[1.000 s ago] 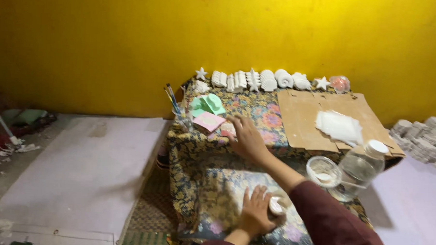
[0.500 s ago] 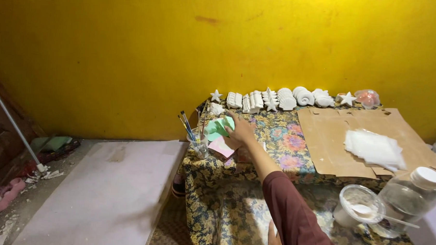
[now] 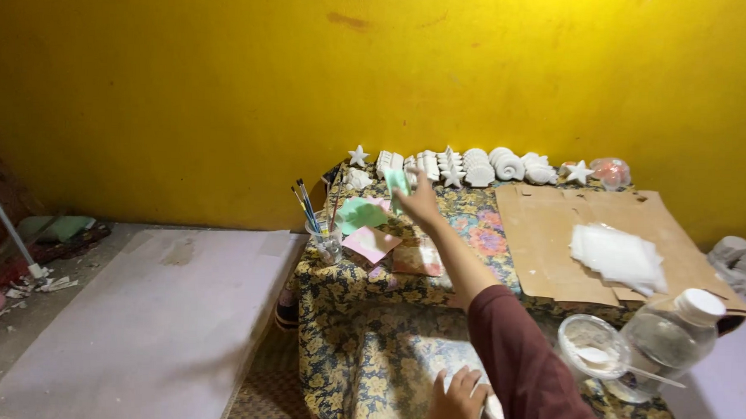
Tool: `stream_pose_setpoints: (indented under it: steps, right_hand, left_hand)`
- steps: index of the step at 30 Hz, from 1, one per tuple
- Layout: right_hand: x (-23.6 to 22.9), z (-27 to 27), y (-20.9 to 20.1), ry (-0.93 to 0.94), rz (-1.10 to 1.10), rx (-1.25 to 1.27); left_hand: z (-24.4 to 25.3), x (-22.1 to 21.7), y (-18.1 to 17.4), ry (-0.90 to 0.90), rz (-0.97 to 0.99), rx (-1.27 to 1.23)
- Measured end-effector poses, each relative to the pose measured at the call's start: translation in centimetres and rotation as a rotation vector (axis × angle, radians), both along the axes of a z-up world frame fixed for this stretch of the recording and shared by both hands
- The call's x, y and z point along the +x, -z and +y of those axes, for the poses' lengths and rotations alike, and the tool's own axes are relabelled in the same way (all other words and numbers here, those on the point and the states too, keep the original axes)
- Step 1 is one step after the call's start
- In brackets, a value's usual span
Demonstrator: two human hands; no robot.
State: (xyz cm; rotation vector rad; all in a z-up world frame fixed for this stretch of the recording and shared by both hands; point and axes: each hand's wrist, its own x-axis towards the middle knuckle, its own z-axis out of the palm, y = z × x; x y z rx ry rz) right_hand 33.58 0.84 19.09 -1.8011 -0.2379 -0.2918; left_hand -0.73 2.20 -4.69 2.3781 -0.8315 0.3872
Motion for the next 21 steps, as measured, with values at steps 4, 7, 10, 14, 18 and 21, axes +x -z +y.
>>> stream_pose_setpoints:
  steps: [4,7,10,14,18,21]
  right_hand:
    - [-4.2,-4.6,-6.6,-0.227,0.181,0.353]
    - [-8.0,-8.8,-9.8,-0.366,0.161,0.364]
    - [-12.4,-12.2,-12.3,-0.486,0.276,0.392]
    - [-21.5,-15.2,-13.2,-0.503,0.274,0.291]
    - [-28.2,-18.6,-10.1,-0.577,0.229,0.102]
    - [-32.8,-20.3,-7.8,-0.499,0.214,-0.018]
  left_hand:
    - [-3.0,5.9,5.4,-0.169,-0.414,0.010]
    - [-2.1,5.4,1.9,-0.009,-0.523,-0.088]
    - [-0.7,3.6,-0.8,0.107,-0.209,-0.027]
    - [-1.7,2.0,-3.6,0.047,-0.079,-0.114]
    - [-3.2,0.8,-6.2,-0.085,0.418,0.085]
    - [-3.5,1.2,-5.4,-0.167,0.459,0.068]
